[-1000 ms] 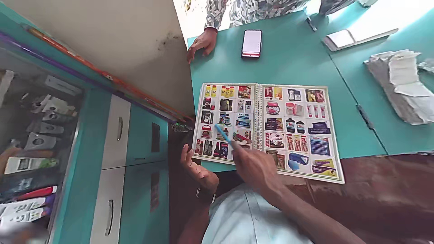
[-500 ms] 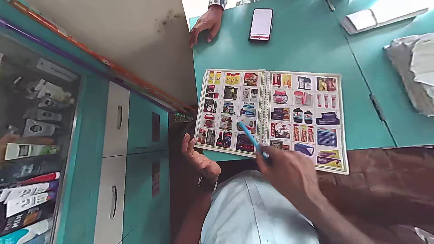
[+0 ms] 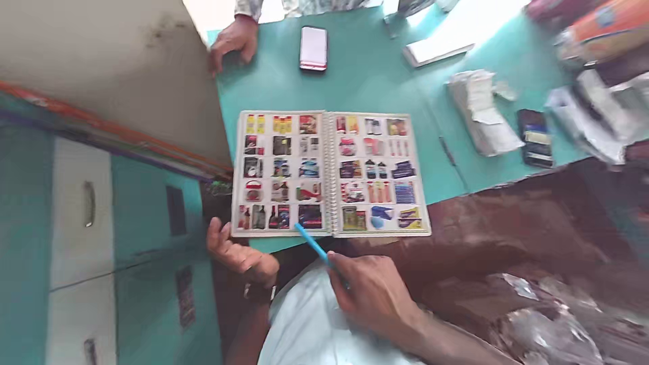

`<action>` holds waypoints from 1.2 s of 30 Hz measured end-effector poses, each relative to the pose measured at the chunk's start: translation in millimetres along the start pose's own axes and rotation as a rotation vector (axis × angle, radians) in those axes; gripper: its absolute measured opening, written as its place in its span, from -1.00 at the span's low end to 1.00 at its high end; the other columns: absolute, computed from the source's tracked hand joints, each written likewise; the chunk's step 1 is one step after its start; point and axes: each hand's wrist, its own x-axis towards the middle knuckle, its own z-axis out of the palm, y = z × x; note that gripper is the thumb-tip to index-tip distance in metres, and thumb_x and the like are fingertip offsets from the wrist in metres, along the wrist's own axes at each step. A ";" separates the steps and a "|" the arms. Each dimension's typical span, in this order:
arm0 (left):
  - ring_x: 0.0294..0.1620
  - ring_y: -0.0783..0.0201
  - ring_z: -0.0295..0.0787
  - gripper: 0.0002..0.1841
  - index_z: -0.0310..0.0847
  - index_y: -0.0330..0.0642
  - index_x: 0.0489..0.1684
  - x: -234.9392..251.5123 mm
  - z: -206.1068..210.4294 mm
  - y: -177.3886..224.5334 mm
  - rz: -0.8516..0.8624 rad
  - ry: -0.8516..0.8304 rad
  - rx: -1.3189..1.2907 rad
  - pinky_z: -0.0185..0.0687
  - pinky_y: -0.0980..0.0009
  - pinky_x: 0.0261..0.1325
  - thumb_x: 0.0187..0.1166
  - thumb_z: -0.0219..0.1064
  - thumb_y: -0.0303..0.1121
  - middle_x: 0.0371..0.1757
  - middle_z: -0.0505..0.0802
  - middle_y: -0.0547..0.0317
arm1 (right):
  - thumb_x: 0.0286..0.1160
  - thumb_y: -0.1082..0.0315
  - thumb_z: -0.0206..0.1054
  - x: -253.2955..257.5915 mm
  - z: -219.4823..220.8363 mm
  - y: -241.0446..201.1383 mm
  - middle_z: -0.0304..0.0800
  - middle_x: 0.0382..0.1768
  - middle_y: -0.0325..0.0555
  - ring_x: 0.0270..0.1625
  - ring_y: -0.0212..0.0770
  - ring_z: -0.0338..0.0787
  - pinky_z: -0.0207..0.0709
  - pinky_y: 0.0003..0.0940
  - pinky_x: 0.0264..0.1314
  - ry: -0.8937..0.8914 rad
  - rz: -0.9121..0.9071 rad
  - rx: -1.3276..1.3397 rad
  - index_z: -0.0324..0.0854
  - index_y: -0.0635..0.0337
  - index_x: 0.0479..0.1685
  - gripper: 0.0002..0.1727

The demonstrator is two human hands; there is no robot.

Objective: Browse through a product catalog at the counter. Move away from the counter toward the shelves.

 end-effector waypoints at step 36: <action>0.73 0.13 0.28 -0.32 0.37 -0.26 0.35 4.2 -7.1 0.2 0.048 -0.211 0.182 0.32 0.14 0.62 0.75 -0.20 0.23 0.63 0.48 -0.12 | 0.62 0.09 0.19 -15.4 4.2 82.9 0.69 -0.69 -0.24 -0.67 -0.21 0.64 0.51 -0.10 -0.59 0.226 0.418 0.209 0.89 0.01 0.05 -0.62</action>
